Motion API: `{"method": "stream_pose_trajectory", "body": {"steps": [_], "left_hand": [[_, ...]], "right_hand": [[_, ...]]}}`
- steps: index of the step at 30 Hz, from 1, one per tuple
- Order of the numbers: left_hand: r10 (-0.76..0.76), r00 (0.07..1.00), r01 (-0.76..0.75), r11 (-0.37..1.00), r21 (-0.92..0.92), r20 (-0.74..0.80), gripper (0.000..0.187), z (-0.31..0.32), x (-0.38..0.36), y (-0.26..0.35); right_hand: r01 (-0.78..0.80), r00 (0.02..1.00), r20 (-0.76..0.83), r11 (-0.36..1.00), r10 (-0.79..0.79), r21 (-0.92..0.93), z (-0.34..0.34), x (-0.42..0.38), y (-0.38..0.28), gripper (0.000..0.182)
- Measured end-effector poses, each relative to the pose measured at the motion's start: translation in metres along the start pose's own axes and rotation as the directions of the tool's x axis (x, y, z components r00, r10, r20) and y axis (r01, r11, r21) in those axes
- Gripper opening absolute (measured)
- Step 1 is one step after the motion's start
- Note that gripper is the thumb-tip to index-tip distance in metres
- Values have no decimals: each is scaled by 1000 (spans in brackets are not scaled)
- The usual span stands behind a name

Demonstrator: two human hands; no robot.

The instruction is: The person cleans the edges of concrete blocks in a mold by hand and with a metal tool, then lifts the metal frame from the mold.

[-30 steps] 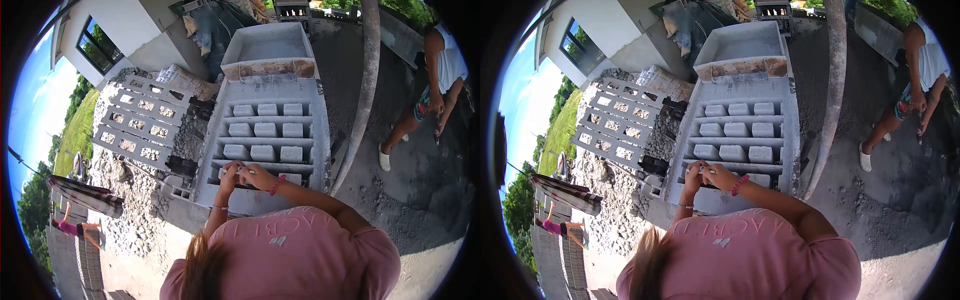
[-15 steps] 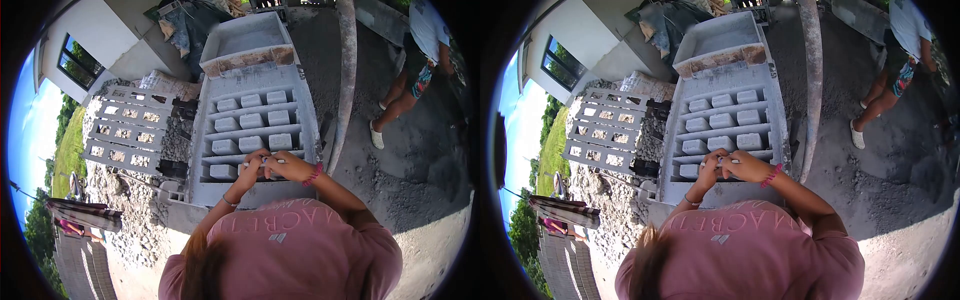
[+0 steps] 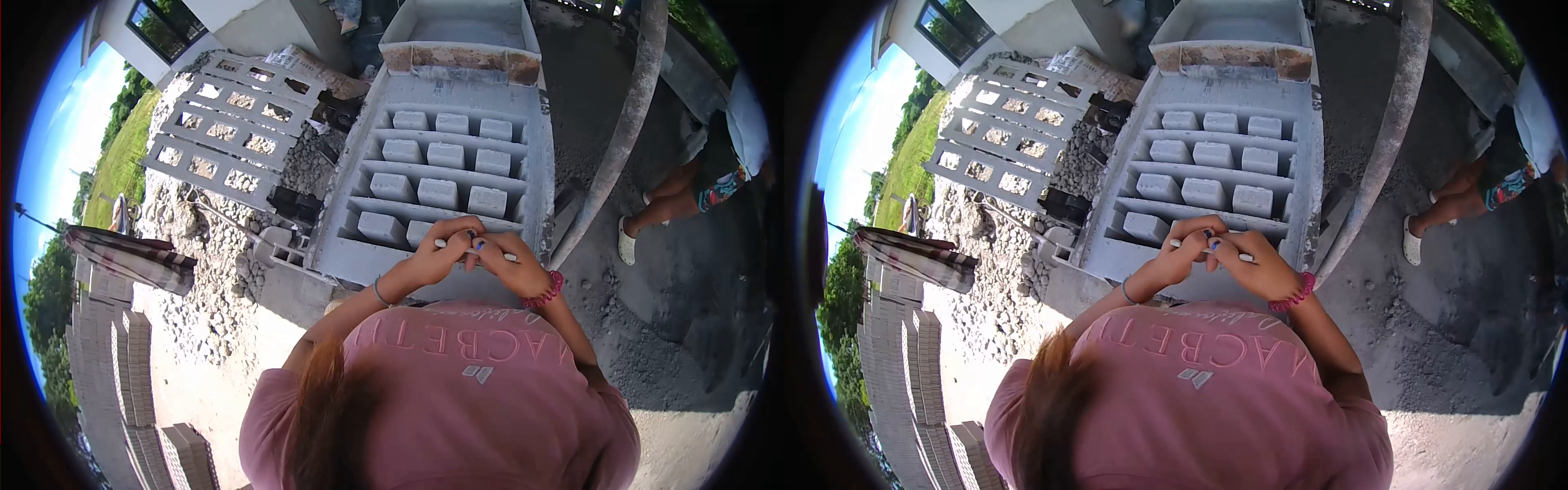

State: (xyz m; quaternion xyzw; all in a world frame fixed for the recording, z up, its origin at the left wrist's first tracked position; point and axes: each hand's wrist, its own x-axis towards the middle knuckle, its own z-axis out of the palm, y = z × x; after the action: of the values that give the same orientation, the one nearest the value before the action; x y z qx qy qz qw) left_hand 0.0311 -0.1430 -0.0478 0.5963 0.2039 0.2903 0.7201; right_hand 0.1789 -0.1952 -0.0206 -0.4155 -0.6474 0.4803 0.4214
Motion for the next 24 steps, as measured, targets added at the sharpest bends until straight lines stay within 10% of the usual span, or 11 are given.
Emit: {"method": "stream_pose_trajectory", "body": {"steps": [6,9,24], "left_hand": [[98,950,-42,981,191,-296,26,-57,-9,-63],[307,926,-237,925,297,-219,25,-66,-23,-32],[302,887,-88,854,513,-350,25,-82,-49,6]], "right_hand": [[-142,990,11,965,143,219,41,32,90,37],[-92,995,58,975,81,204,53,48,65,37],[66,981,155,957,-114,283,83,75,64,39]]}}
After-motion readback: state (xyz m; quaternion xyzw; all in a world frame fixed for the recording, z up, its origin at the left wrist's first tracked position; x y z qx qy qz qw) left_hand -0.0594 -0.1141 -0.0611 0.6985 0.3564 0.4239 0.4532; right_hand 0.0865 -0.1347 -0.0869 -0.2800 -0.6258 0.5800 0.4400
